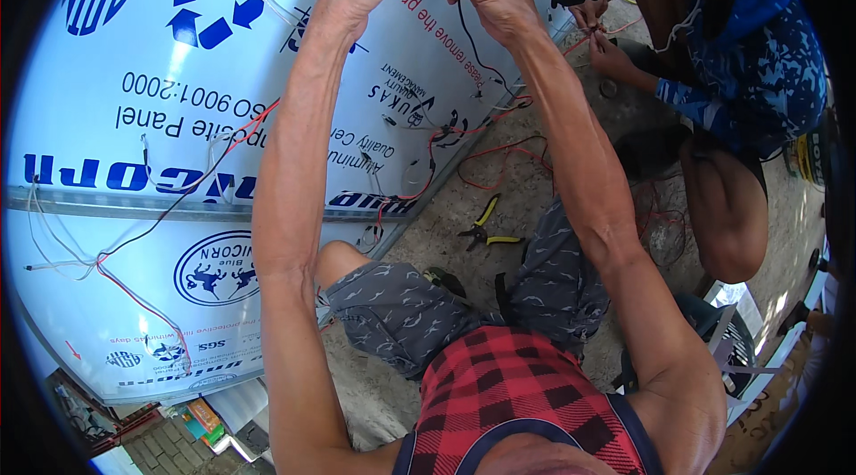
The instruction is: Connecting and stripping electrical wires on a large panel.
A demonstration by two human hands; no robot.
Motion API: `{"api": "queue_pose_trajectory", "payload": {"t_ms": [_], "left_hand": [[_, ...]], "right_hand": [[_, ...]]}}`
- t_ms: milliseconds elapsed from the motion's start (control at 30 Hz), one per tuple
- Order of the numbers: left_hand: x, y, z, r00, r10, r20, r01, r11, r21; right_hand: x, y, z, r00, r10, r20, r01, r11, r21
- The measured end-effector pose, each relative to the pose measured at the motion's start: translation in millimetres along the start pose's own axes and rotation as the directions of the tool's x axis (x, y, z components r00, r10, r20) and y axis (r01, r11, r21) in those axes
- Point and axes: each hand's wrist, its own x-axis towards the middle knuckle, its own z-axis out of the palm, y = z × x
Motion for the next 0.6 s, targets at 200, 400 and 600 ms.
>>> {"api": "queue_pose_trajectory", "payload": {"t_ms": [200, 400, 600], "left_hand": [[7, -1, -3, 0.998, -0.045, 0.038, 0.044, 0.999, 0.014], [11, -10, -5, 0.997, -0.044, -0.061, 0.043, 0.999, -0.004], [7, -13, -7, 0.997, -0.029, -0.076, 0.027, 0.999, -0.03]], "right_hand": [[-4, -11, 4, 0.996, -0.086, 0.024, 0.088, 0.987, -0.133], [-9, -8, -6, 0.999, -0.037, 0.03, 0.041, 0.992, -0.121], [-10, -13, -7, 0.996, -0.074, 0.044, 0.081, 0.982, -0.168]]}}
